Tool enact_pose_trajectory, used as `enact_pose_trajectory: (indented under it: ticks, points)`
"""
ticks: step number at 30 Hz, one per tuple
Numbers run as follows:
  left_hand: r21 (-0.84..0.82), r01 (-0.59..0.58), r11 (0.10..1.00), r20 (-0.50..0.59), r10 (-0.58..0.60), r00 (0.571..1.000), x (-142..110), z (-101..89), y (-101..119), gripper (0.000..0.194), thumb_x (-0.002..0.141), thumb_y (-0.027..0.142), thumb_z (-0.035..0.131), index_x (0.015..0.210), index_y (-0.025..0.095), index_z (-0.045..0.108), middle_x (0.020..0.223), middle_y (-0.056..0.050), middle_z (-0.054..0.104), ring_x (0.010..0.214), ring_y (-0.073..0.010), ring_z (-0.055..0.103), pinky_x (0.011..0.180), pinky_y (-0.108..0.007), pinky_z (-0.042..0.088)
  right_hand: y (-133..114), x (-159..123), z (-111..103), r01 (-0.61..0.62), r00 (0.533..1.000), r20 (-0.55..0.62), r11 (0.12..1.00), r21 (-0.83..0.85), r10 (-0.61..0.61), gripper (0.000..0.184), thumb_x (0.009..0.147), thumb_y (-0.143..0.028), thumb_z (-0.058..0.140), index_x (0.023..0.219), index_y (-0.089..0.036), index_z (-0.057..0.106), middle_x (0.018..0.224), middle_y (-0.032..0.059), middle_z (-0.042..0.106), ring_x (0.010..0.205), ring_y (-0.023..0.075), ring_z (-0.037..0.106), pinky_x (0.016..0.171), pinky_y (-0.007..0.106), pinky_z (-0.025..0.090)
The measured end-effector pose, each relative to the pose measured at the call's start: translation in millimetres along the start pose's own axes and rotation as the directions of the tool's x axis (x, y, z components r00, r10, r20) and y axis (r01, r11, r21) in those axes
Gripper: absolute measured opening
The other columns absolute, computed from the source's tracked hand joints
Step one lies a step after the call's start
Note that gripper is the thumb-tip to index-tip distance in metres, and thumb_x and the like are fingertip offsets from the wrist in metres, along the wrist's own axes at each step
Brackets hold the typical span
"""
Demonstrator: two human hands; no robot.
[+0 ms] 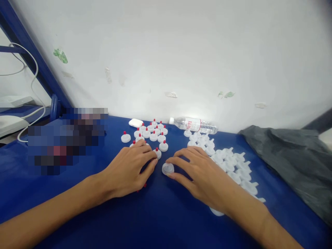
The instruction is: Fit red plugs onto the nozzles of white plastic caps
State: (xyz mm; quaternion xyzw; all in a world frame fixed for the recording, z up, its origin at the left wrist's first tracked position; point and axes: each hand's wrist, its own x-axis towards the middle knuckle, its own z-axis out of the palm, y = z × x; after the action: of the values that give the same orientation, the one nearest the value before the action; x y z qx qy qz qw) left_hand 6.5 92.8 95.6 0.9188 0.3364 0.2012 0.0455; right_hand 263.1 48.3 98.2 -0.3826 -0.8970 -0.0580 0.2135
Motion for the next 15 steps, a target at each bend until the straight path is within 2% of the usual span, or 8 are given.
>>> enact_pose_trajectory:
  ticks: [3, 8, 12, 15]
  points:
    - [0.015, 0.010, 1.000, -0.011, -0.009, 1.000, 0.1, 0.0, -3.1, 0.035, 0.112, 0.028, 0.042, 0.095, 0.023, 0.072, 0.093, -0.004, 0.076, 0.093, -0.0271, 0.061, 0.074, -0.043, 0.051, -1.2, 0.3, 0.3, 0.027, 0.999, -0.021, 0.999, -0.041, -0.028, 0.013, 0.101, -0.018, 0.078, 0.112, -0.022, 0.075, 0.105, 0.0027, 0.077, 0.094, 0.0257, 0.075, 0.093, 0.049, 0.060]
    - [0.044, 0.024, 0.999, -0.026, -0.023, 0.999, 1.7, -4.2, -5.9, 0.032, 0.109, 0.025, 0.044, 0.081, 0.024, 0.061, 0.080, -0.003, 0.068, 0.083, -0.0251, 0.055, 0.070, -0.040, 0.046, 0.2, -0.6, 4.2, 0.060, 0.997, -0.045, 0.996, -0.067, -0.064, 0.013, 0.101, -0.010, 0.071, 0.107, -0.021, 0.072, 0.101, -0.0001, 0.080, 0.092, 0.0226, 0.077, 0.100, 0.047, 0.055]
    - [0.049, -0.036, 0.998, 0.062, 0.033, 0.998, 2.1, -12.0, -6.5, 0.030, 0.107, 0.021, 0.045, 0.080, 0.024, 0.057, 0.079, -0.002, 0.064, 0.082, -0.0239, 0.054, 0.071, -0.040, 0.044, -0.6, 1.1, 1.1, 0.049, 0.997, -0.057, 0.991, -0.125, -0.056, 0.013, 0.103, -0.009, 0.066, 0.111, -0.020, 0.068, 0.102, 0.0017, 0.081, 0.090, 0.0218, 0.077, 0.095, 0.043, 0.054]
    - [0.040, -0.100, 0.994, 0.139, 0.093, 0.986, 1.1, -17.1, -7.2, 0.027, 0.102, 0.021, 0.052, 0.076, 0.025, 0.053, 0.076, -0.001, 0.061, 0.079, -0.0223, 0.054, 0.070, -0.040, 0.043, -2.3, 2.8, -2.3, 0.073, 0.997, -0.014, 0.976, -0.206, -0.078, 0.016, 0.100, -0.006, 0.066, 0.106, -0.020, 0.067, 0.096, 0.0010, 0.078, 0.083, 0.0211, 0.074, 0.085, 0.040, 0.052]
